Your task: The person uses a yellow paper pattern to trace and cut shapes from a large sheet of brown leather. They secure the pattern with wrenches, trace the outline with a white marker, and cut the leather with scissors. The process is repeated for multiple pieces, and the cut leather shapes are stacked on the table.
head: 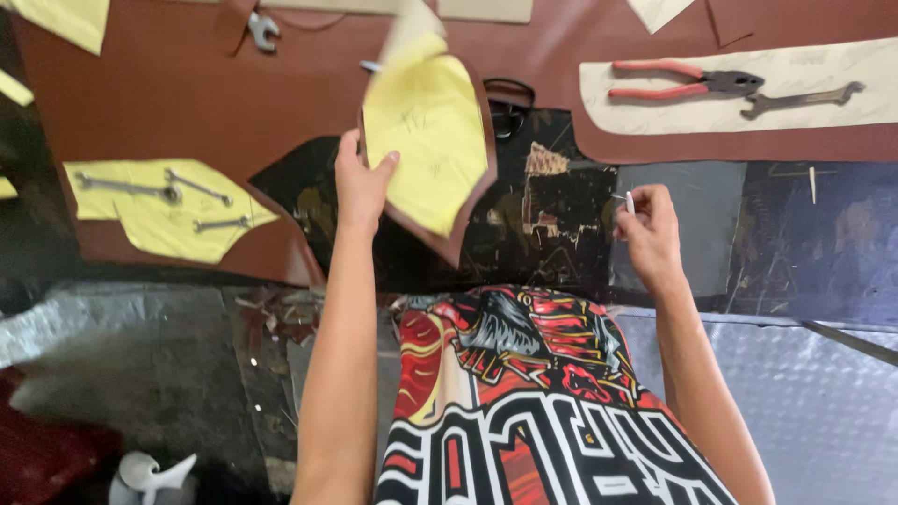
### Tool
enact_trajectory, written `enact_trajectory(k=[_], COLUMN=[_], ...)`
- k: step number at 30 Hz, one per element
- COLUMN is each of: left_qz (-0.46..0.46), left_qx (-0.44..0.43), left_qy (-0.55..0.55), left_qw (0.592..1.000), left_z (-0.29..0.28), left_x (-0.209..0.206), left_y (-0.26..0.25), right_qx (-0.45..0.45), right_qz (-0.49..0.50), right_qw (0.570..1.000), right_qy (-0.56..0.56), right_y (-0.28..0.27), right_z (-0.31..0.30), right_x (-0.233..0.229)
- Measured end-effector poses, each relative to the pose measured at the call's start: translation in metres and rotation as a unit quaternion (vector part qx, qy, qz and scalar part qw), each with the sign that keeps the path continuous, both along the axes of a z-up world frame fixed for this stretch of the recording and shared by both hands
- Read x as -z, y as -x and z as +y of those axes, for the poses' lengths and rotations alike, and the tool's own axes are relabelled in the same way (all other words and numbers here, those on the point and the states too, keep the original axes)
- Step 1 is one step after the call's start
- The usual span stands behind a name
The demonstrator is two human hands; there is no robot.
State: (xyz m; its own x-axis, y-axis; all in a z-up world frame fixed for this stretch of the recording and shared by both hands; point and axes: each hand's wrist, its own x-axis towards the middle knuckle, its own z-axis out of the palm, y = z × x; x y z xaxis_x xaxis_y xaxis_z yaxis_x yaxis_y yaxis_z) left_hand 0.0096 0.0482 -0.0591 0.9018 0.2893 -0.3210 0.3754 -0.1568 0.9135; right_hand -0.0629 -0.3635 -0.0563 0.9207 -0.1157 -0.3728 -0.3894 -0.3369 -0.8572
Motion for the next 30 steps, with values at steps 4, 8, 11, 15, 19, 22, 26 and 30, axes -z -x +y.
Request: enact_trajectory(k=[4, 8, 11, 15, 19, 22, 26, 30], left_qz=[0.089, 0.055, 0.069, 0.056, 0.067, 0.058, 0.024, 0.05], left_qx=[-0.056, -0.102, -0.16, -0.098, -0.08, -0.091, -0.124, -0.179], left_qy=[-0.032, -0.053, -0.04, -0.221, -0.222, -0.223, -0.258, -0.244], left_qw=[0.994, 0.992, 0.984, 0.969, 0.97, 0.969, 0.958, 0.952], left_z=[0.0, -0.021, -0.031, -0.02, -0.008, 0.005, 0.031, 0.073], left_x=[0.029, 0.027, 0.025, 0.025, 0.029, 0.03, 0.033, 0.022], left_y=[0.027, 0.049, 0.057, 0.052, 0.039, 0.039, 0.056, 0.087], right_qx=[-0.04, -0.131, -0.176, -0.143, -0.199, -0.185, -0.158, -0.183], right_qz=[0.054, 0.013, -0.051, 0.095, 0.011, 0.0, 0.02, 0.015], right_qw=[0.997, 0.99, 0.983, 0.985, 0.977, 0.981, 0.985, 0.982], right_qy=[-0.025, 0.045, 0.026, 0.018, 0.077, 0.064, 0.059, 0.04], right_y=[-0.016, -0.025, -0.036, -0.041, -0.043, -0.042, -0.038, -0.043], right_z=[0.023, 0.059, 0.084, 0.105, 0.11, 0.115, 0.117, 0.124], right_x=[-0.002, -0.002, -0.003, -0.008, 0.006, 0.017, 0.013, -0.001])
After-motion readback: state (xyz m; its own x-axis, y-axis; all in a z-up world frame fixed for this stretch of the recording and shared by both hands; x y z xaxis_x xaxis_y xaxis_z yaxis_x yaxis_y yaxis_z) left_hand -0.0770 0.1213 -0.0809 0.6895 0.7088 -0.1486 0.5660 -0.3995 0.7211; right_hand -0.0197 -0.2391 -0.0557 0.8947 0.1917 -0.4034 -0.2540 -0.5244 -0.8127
